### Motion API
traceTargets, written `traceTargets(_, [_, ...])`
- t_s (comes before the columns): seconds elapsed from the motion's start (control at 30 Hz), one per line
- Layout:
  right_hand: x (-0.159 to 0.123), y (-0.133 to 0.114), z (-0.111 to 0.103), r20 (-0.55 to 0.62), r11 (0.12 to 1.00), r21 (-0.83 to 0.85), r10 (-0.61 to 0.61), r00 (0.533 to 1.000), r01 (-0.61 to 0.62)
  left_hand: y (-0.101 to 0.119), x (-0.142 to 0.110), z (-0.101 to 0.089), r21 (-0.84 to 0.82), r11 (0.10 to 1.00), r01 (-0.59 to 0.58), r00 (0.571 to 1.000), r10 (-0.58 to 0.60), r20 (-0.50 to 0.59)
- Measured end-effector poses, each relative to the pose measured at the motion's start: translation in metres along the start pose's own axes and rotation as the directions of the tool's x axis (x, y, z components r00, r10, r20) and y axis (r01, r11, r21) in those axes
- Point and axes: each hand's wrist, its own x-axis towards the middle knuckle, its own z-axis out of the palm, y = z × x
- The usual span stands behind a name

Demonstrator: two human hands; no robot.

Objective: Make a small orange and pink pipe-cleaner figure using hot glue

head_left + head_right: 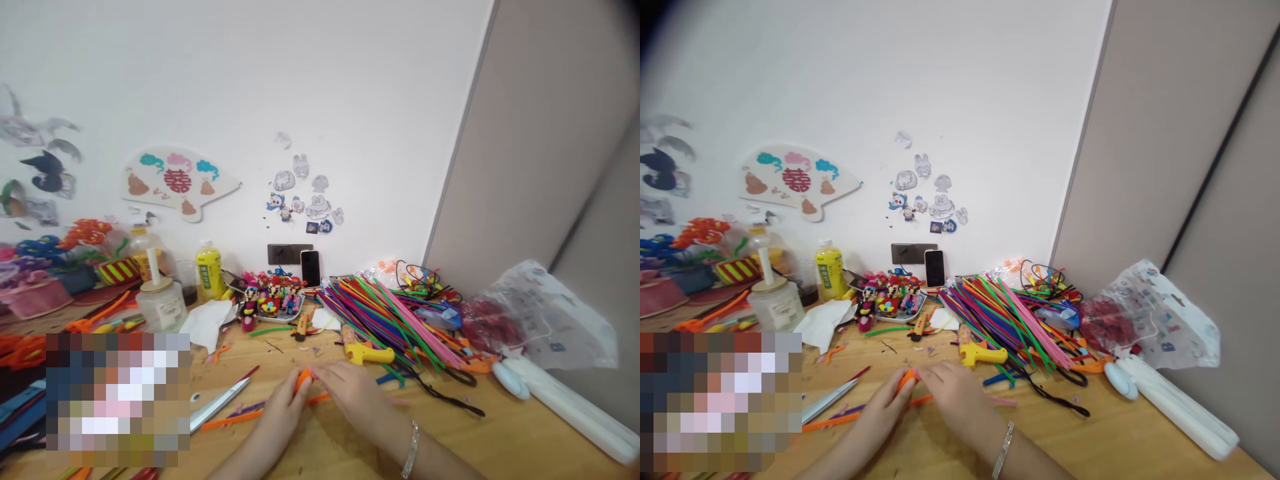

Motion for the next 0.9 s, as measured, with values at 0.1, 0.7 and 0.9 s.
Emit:
traceTargets(0.1, [0.000, 0.001, 0.001, 0.008, 0.998, -0.067, -0.014, 1.000, 0.014, 0.000, 0.001, -0.001, 0.016, 0.999, -0.029, 0.999, 0.029, -0.018])
traceTargets(0.7, [0.003, -0.006, -0.010, -0.020, 0.994, 0.096, 0.053, 0.998, -0.050, 0.007, 0.001, -0.003, -0.009, 0.999, -0.031, 0.998, 0.032, 0.052])
traceTargets(0.9, [0.005, -0.005, -0.018, -0.027, 0.977, 0.200, 0.083, 0.996, -0.076, 0.007, -0.001, -0.003, -0.023, 0.999, -0.038, 0.985, 0.041, 0.167])
